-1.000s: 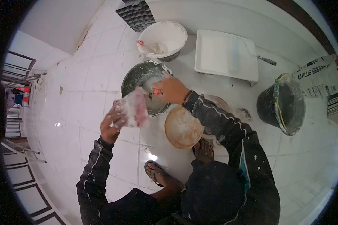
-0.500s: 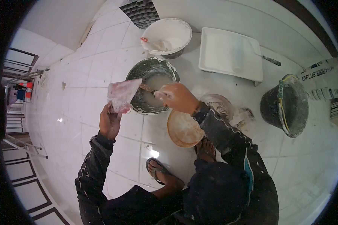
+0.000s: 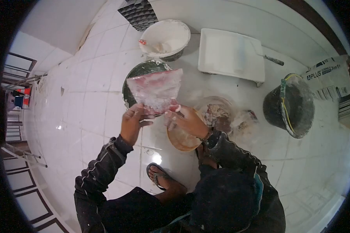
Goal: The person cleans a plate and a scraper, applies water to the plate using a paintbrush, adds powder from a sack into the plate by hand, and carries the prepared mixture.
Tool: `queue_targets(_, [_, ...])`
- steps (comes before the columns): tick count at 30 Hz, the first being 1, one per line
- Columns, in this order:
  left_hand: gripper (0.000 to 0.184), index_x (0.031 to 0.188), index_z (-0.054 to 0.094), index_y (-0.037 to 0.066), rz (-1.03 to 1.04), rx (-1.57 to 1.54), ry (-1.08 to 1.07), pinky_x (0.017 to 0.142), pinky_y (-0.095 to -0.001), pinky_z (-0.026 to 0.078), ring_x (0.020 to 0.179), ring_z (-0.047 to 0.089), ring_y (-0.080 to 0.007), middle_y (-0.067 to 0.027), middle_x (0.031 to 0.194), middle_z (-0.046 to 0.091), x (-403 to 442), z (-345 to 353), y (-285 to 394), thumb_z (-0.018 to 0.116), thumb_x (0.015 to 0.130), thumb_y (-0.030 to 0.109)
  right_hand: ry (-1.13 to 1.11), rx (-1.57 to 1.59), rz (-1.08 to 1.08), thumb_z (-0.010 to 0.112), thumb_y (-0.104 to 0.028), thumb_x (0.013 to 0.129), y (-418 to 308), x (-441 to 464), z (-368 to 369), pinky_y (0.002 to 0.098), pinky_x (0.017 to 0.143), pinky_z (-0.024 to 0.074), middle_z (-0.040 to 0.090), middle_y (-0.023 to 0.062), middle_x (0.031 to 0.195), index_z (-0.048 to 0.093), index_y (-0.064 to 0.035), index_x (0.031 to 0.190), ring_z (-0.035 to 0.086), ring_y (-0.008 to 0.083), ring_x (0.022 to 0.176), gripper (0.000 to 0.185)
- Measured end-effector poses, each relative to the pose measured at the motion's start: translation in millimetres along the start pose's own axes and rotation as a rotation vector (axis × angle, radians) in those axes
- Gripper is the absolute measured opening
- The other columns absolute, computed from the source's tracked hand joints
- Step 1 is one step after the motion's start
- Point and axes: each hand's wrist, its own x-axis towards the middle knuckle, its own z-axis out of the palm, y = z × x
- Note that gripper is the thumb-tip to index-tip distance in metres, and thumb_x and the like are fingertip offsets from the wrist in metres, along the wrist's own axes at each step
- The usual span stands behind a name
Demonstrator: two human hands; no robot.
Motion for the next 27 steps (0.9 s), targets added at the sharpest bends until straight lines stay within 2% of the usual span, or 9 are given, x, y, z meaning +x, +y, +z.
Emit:
queue_targets(2, [0.028, 0.109, 0.059, 0.004, 0.052, 0.018, 0.152, 0.07, -0.0303, 0.056, 0.08, 0.066, -0.0156, -0.0067, 0.091, 0.067, 14, -27, -3, 0.055, 0.097, 0.029, 0.062, -0.433, -0.174, 0.058, -0.023, 0.095, -2, -12, -9, 0.0279, 0.075, 0.0509, 0.065, 0.0077, 0.092, 0.055, 0.0023, 0.118, 0.063, 0.0123, 0.082, 0.034])
queue_targets(9, [0.034, 0.099, 0.048, -0.001, 0.273, 0.489, 0.249, 0.045, -0.0255, 0.05, 0.051, 0.061, -0.0139, -0.0135, 0.078, 0.068, 74, -131, 34, 0.072, 0.086, 0.02, 0.236, -0.46, -0.014, 0.058, -0.021, 0.094, 7, -58, -58, 0.0273, 0.083, 0.0486, 0.066, 0.0098, 0.101, 0.055, 0.0013, 0.12, 0.063, 0.0128, 0.091, 0.034])
queue_targets(11, [0.032, 0.094, 0.047, 0.001, 0.192, 0.639, 0.121, 0.043, -0.0244, 0.047, 0.05, 0.06, -0.0131, -0.0133, 0.075, 0.068, 80, -138, 50, 0.071, 0.086, 0.02, 0.33, -0.736, -0.224, 0.056, -0.019, 0.094, -1, -76, -75, 0.0283, 0.08, 0.0498, 0.068, 0.0108, 0.098, 0.055, 0.0029, 0.12, 0.064, 0.012, 0.089, 0.034])
queue_targets(14, [0.027, 0.094, 0.051, 0.002, 0.111, 0.782, 0.044, 0.044, -0.0275, 0.048, 0.046, 0.059, -0.0156, -0.0118, 0.072, 0.068, 97, -128, 51, 0.07, 0.086, 0.021, 0.488, -0.385, 0.086, 0.057, -0.017, 0.093, -17, -113, -78, 0.0287, 0.078, 0.0507, 0.069, 0.0116, 0.092, 0.055, 0.0039, 0.12, 0.065, 0.0137, 0.085, 0.034])
queue_targets(18, [0.023, 0.097, 0.056, 0.005, 0.249, 1.203, 0.092, 0.051, -0.0294, 0.05, 0.054, 0.063, -0.0178, -0.0121, 0.077, 0.068, 114, -112, 40, 0.069, 0.087, 0.021, 0.65, -0.428, -0.039, 0.053, -0.008, 0.092, 5, -159, -78, 0.0278, 0.075, 0.0515, 0.069, 0.0126, 0.09, 0.056, 0.0039, 0.119, 0.065, 0.0153, 0.085, 0.03])
queue_targets(20, [0.018, 0.099, 0.061, 0.008, 1.002, 1.431, 0.305, 0.058, -0.0304, 0.05, 0.066, 0.066, -0.0193, -0.0131, 0.083, 0.068, 120, -115, 24, 0.067, 0.088, 0.02, 0.68, -0.455, -0.016, 0.051, -0.005, 0.091, 7, -178, -66, 0.0291, 0.077, 0.0516, 0.069, 0.0128, 0.089, 0.056, 0.0037, 0.118, 0.065, 0.0157, 0.086, 0.029])
queue_targets(21, [0.017, 0.102, 0.062, 0.007, 0.736, 1.287, 0.353, 0.062, -0.0299, 0.05, 0.073, 0.065, -0.0184, -0.0136, 0.084, 0.066, 90, -84, 39, 0.064, 0.09, 0.018, 0.686, -0.383, 0.066, 0.052, -0.005, 0.09, 5, -183, -56, 0.0296, 0.079, 0.0514, 0.069, 0.0132, 0.088, 0.056, 0.004, 0.118, 0.065, 0.0161, 0.085, 0.03])
queue_targets(24, [0.015, 0.098, 0.063, 0.003, 0.842, 0.939, 0.479, 0.061, -0.0297, 0.049, 0.067, 0.063, -0.0166, -0.0121, 0.08, 0.065, 37, -44, 33, 0.06, 0.091, 0.015, 0.684, -0.378, 0.095, 0.054, -0.01, 0.09, 28, -199, -40, 0.0305, 0.079, 0.0515, 0.068, 0.0136, 0.087, 0.057, 0.003, 0.116, 0.066, 0.0173, 0.083, 0.029])
queue_targets(27, [0.012, 0.09, 0.064, 0.0, 0.817, 0.852, 0.354, 0.06, -0.0272, 0.047, 0.063, 0.061, -0.0125, -0.008, 0.072, 0.064, 4, -66, -60, 0.057, 0.09, 0.009, 0.542, -0.388, 0.241, 0.056, -0.023, 0.091, 15, -199, -20, 0.0318, 0.077, 0.0507, 0.069, 0.012, 0.089, 0.059, -0.0012, 0.117, 0.067, 0.0208, 0.079, 0.033])
